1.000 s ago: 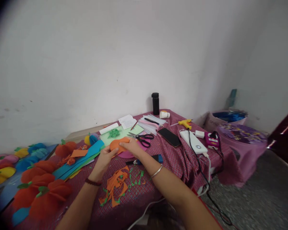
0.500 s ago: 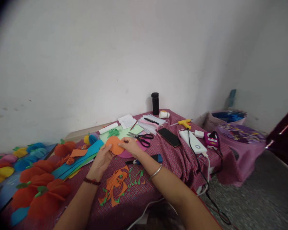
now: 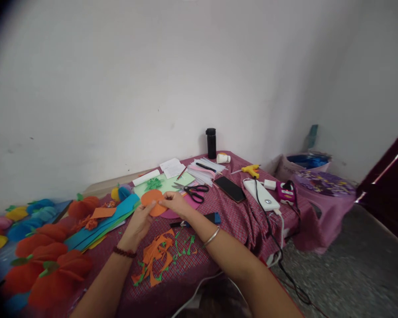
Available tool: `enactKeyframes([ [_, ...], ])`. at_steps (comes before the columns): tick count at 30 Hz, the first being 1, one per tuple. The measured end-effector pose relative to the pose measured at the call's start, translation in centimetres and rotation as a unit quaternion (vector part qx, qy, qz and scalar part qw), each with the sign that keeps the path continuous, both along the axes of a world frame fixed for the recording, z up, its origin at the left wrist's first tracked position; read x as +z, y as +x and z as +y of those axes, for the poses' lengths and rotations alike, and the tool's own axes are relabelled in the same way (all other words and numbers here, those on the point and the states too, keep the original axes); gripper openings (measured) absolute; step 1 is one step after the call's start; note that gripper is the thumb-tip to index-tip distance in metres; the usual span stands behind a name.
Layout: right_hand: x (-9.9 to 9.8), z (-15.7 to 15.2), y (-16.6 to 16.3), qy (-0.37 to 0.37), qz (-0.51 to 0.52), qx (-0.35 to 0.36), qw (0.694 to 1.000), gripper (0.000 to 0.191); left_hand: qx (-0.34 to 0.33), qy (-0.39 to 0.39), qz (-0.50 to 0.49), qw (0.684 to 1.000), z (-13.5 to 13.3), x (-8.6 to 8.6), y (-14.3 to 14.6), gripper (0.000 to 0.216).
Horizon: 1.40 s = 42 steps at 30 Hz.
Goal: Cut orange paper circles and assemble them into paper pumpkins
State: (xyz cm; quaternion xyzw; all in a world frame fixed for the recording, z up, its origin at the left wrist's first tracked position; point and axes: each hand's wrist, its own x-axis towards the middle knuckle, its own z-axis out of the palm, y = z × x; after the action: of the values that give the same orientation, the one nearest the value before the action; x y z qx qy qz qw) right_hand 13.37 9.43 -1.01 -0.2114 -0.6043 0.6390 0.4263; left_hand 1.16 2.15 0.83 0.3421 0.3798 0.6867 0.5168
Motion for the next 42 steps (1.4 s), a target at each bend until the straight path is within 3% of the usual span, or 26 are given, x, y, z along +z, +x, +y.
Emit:
enactKeyframes([
  [3,-0.3,0.2,-0.1,0.042,-0.028,0.011,0.999,0.032,0.013,-0.008,-0.005,1.0,0.0,0.1,0.0,0.037],
  [6,0.3,0.8,0.6,0.159,-0.1,-0.022,0.982,0.023,0.033,-0.016,-0.026,0.999,0.1,0.3,-0.5,0.039],
  [8,1.1,1.7,2.0,0.248,-0.186,-0.088,0.947,0.02,0.069,-0.025,-0.049,0.996,0.1,0.4,-1.0,0.04],
  [11,1.8,3.3,5.2,0.311,-0.335,-0.179,0.871,0.031,0.111,-0.031,-0.075,0.99,0.1,0.5,-1.7,0.041],
  [14,1.4,4.4,8.5,0.337,-0.45,-0.215,0.798,0.039,0.109,-0.012,-0.079,0.991,0.1,0.5,-1.9,0.043],
  [18,0.1,4.6,11.1,0.343,-0.561,-0.187,0.73,0.042,0.095,0.005,-0.079,0.992,0.1,0.6,-1.9,0.043],
  [22,-0.3,4.6,11.0,0.367,-0.601,-0.175,0.688,0.042,0.093,0.012,-0.077,0.993,0.2,0.5,-2.0,0.047],
  [27,0.5,5.5,10.1,0.374,-0.625,-0.133,0.672,0.052,0.105,0.03,-0.066,0.992,0.1,0.7,-1.9,0.052],
  [32,0.5,6.2,10.3,0.358,-0.611,-0.179,0.683,0.056,0.131,0.059,-0.043,0.989,-0.2,1.1,-1.7,0.054],
  [35,1.0,5.8,10.4,0.354,-0.545,-0.241,0.721,0.048,0.142,0.066,-0.034,0.987,-0.3,1.2,-1.7,0.053],
  [37,1.7,4.9,10.1,0.307,-0.462,-0.237,0.798,0.046,0.142,0.066,-0.04,0.987,-0.3,1.3,-1.6,0.053],
  [40,2.8,2.4,8.7,0.158,-0.291,-0.103,0.938,0.059,0.137,0.062,-0.062,0.987,-0.3,1.4,-1.6,0.054],
  [42,3.2,0.3,7.3,0.066,-0.193,-0.001,0.979,0.067,0.146,0.057,-0.079,0.984,-0.4,1.5,-1.6,0.053],
])
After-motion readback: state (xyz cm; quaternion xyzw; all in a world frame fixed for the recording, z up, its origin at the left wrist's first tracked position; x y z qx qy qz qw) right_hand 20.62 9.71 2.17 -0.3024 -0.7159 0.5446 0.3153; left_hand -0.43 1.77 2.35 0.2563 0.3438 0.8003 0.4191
